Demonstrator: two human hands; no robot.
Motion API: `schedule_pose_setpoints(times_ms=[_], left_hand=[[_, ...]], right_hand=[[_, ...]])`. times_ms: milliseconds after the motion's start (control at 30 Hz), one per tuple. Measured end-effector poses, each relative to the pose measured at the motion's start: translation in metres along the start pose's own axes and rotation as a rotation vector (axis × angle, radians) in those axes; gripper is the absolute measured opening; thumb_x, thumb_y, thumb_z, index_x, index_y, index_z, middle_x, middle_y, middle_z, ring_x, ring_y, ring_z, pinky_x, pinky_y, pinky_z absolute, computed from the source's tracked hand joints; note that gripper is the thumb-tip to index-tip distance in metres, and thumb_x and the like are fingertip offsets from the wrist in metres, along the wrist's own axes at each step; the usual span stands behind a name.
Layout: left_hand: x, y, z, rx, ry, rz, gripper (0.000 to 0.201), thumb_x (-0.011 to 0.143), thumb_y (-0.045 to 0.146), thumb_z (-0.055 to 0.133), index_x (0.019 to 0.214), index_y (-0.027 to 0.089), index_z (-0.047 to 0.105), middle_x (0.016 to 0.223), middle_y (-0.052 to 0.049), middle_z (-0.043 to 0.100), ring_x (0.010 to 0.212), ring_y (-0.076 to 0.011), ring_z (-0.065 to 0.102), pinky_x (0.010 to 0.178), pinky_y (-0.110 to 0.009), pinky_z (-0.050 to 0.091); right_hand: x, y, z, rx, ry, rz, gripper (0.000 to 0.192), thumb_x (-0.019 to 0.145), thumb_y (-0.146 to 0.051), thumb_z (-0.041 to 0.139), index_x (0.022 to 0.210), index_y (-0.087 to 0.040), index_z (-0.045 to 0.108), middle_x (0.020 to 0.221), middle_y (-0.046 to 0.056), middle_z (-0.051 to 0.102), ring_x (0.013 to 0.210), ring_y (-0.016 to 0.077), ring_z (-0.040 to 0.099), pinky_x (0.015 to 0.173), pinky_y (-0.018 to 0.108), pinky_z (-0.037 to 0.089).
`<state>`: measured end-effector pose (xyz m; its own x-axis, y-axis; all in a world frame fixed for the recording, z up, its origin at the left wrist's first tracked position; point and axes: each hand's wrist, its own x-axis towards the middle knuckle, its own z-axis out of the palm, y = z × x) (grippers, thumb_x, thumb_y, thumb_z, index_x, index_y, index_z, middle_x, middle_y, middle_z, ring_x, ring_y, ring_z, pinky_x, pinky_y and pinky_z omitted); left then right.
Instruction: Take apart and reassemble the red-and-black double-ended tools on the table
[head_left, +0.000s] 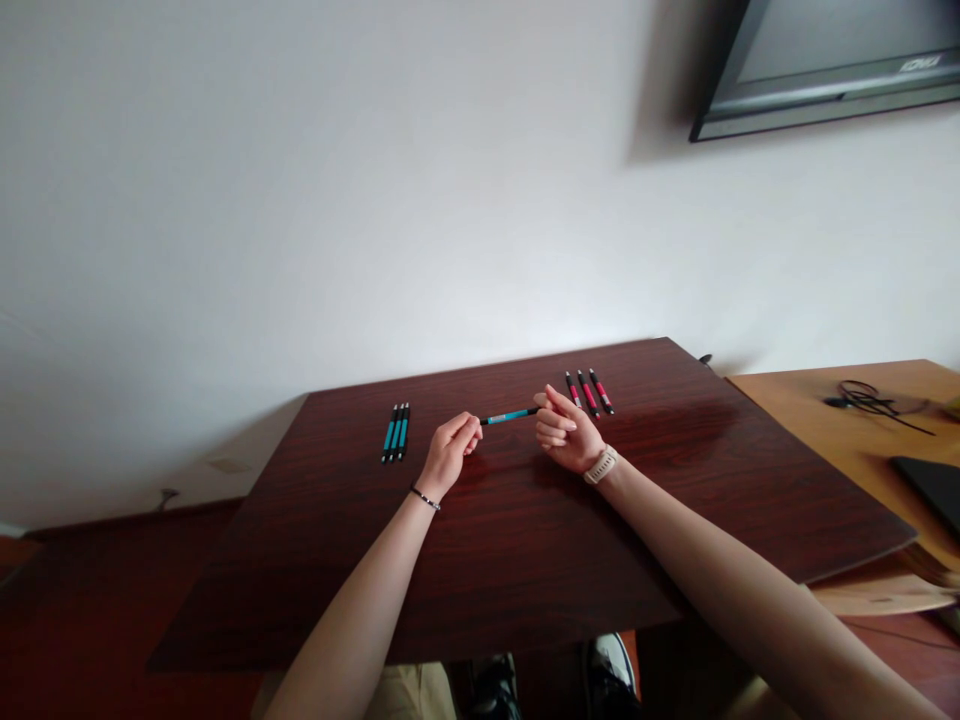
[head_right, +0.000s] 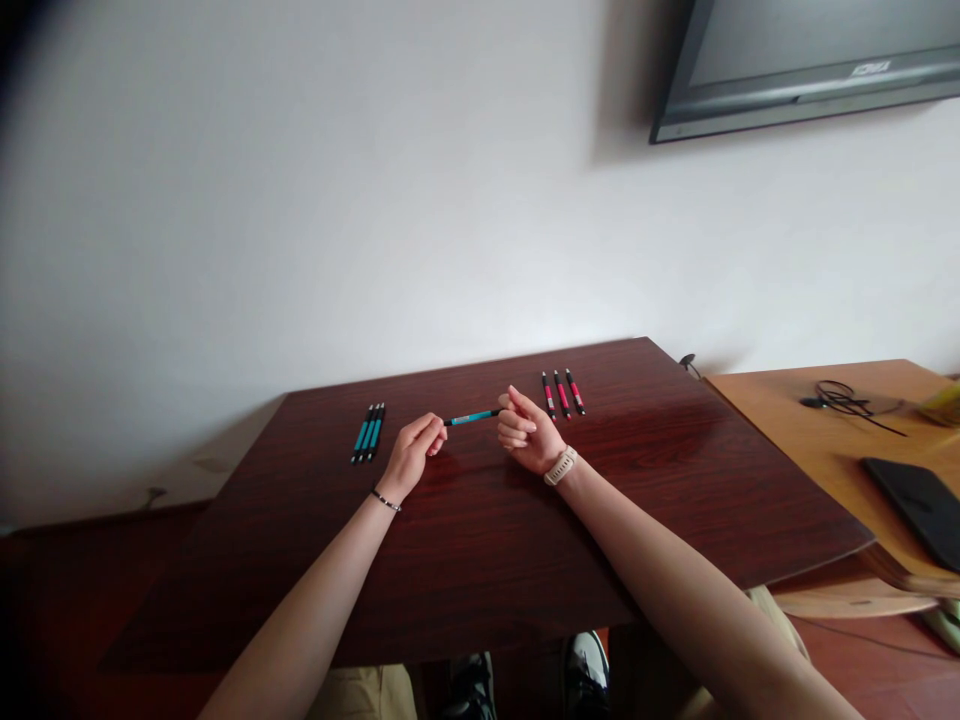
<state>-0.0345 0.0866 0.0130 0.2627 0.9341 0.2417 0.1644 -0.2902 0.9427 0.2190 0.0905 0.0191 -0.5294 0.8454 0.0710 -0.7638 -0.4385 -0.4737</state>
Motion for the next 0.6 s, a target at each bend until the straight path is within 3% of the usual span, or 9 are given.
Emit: schedule_pose_setpoints(times_ms=[100,333,500,600], left_hand=[[0.0002,0.0004,0.0006,0.012,0.033,0.008,0.052,0.106,0.057,0.049,0.07,0.019,0.052,0.065,0.002,0.045,0.058,-0.0114,0.039,0.057,-0.027,0.031],[0.0013,-0.0007,0.0019,-0.085,-0.032,0.008,0.037,0.1,0.051,0.06,0.083,0.021,0.048,0.067,0.005,0.041,0.057,-0.0103,0.037,0.057,-0.025,0.031],[0.0027,-0.0031,0.0057,-0.164,0.023,-0.019,0.05,0.104,0.057,0.053,0.072,0.022,0.037,0.066,0.006,0.032,0.053,-0.0084,0.028,0.051,-0.025,0.022],[0.0027,-0.003,0.0065,-0.161,0.01,-0.046,0.051,0.104,0.061,0.052,0.074,0.021,0.041,0.065,0.006,0.034,0.052,-0.0081,0.03,0.05,-0.024,0.023]], right_hand=[[-0.0002,0.0015,0.0027,-0.001,0.007,0.007,0.035,0.111,-0.035,0.056,0.08,-0.023,0.044,0.046,-0.014,0.017,0.042,0.0096,0.006,0.04,0.019,0.015],[-0.001,0.0013,0.0075,0.042,-0.016,0.009,0.037,0.113,-0.034,0.052,0.079,-0.023,0.043,0.044,-0.014,0.021,0.04,0.0095,0.008,0.04,0.019,0.017],[-0.0004,0.0028,0.0067,0.045,0.001,0.016,0.037,0.112,-0.034,0.053,0.078,-0.023,0.043,0.044,-0.014,0.023,0.039,0.0095,0.011,0.04,0.019,0.019],[0.0003,0.0035,0.0051,0.069,-0.017,0.016,0.037,0.114,-0.034,0.049,0.079,-0.023,0.044,0.044,-0.014,0.024,0.039,0.009,0.012,0.039,0.019,0.019]])
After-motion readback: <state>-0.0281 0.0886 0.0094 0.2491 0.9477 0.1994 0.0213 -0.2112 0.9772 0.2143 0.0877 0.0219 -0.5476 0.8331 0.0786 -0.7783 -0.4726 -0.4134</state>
